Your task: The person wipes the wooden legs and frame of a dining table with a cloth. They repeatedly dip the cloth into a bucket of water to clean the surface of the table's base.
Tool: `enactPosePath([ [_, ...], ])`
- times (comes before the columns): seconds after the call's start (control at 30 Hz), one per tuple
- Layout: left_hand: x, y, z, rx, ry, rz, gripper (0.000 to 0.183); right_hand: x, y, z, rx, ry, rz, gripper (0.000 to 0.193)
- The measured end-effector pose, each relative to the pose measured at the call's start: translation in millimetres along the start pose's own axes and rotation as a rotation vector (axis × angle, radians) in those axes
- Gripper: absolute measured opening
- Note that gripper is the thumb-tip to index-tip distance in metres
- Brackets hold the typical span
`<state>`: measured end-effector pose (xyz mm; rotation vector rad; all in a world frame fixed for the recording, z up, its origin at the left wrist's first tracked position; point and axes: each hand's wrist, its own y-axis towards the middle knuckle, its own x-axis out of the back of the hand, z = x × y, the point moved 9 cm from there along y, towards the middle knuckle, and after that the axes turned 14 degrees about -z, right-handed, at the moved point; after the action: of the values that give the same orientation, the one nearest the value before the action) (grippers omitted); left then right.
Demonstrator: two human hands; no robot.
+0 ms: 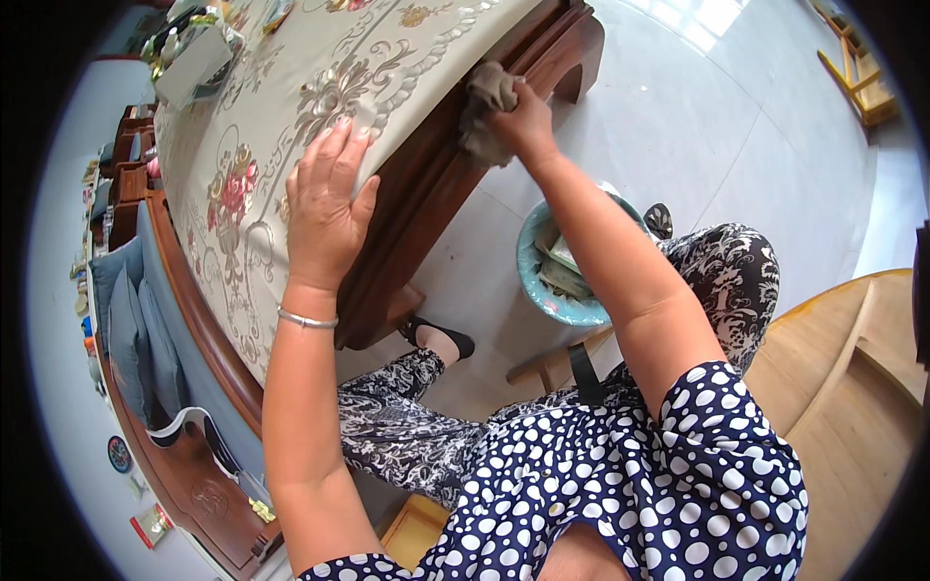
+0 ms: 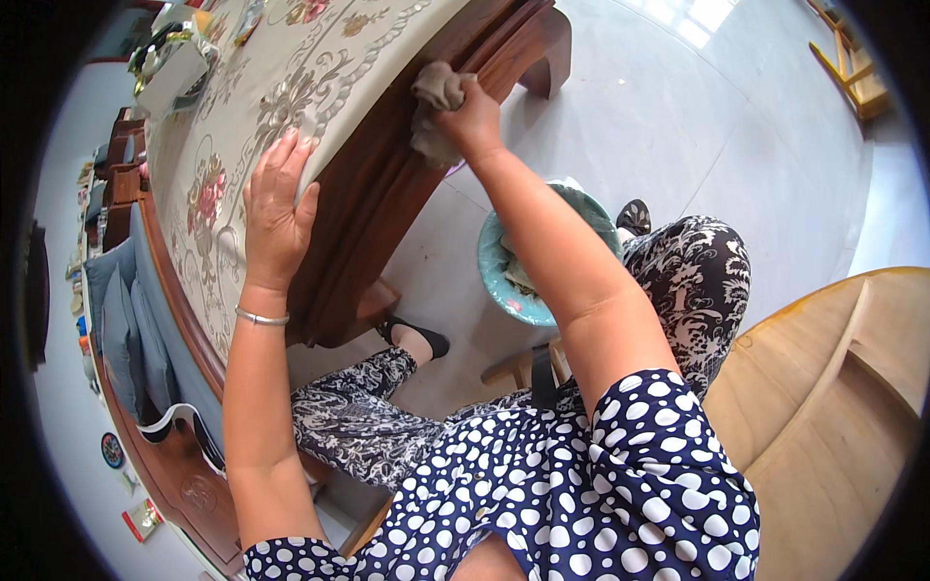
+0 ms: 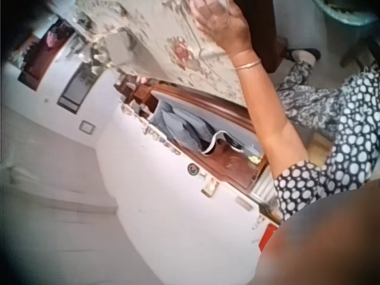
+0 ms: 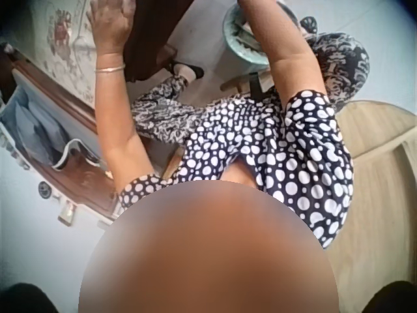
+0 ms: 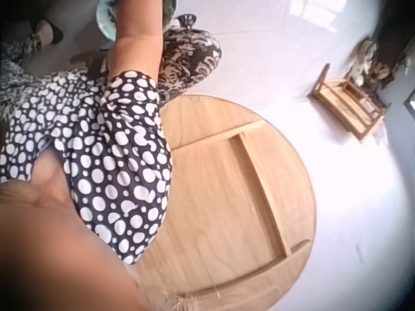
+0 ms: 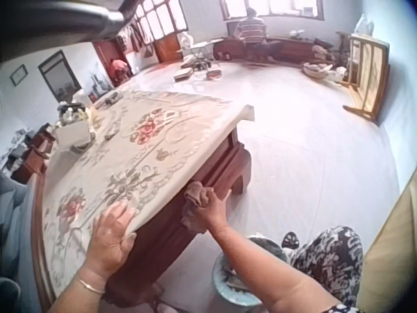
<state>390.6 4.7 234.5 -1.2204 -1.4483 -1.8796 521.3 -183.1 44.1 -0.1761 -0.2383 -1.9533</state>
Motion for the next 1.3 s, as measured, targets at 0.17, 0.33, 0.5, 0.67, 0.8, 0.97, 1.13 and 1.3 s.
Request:
enactPosePath([
  [0.17, -1, -2, 1, -0.013, 0.013, -0.036, 0.043, -25, -77, 19, 0.060, 0.065, 0.167, 0.044],
  [0.33, -2, -3, 1, -0.017, 0.004, -0.086, 0.044, -51, -145, 29, 0.221, -0.056, 0.338, 0.036],
  [0.5, 1, -3, 2, -0.002, 0.017, -0.098, 0.043, -88, -231, 48, 0.465, -0.068, 0.664, 0.032],
  [0.67, 1, 0, -1, 0.006, 0.010, -0.105, 0.042, -98, -293, 82, 0.835, 0.032, 0.605, 0.019],
  [0.8, 3, -4, 1, 0.006, 0.016, -0.110, 0.042, -121, -344, 91, 0.848, 0.046, 0.774, 0.019],
  [0.97, 1, -1, -2, 0.001, 0.006, -0.111, 0.043, -155, -393, 84, 0.575, 0.014, 0.998, 0.023],
  [1.13, 1, -1, 0, -0.001, 0.009, -0.114, 0.043, -155, -399, 88, 0.657, 0.033, 0.943, 0.024],
  [1.3, 1, 2, -1, -0.022, 0.013, -0.127, 0.043, -123, -371, 88, 1.017, 0.115, 0.818, 0.020],
])
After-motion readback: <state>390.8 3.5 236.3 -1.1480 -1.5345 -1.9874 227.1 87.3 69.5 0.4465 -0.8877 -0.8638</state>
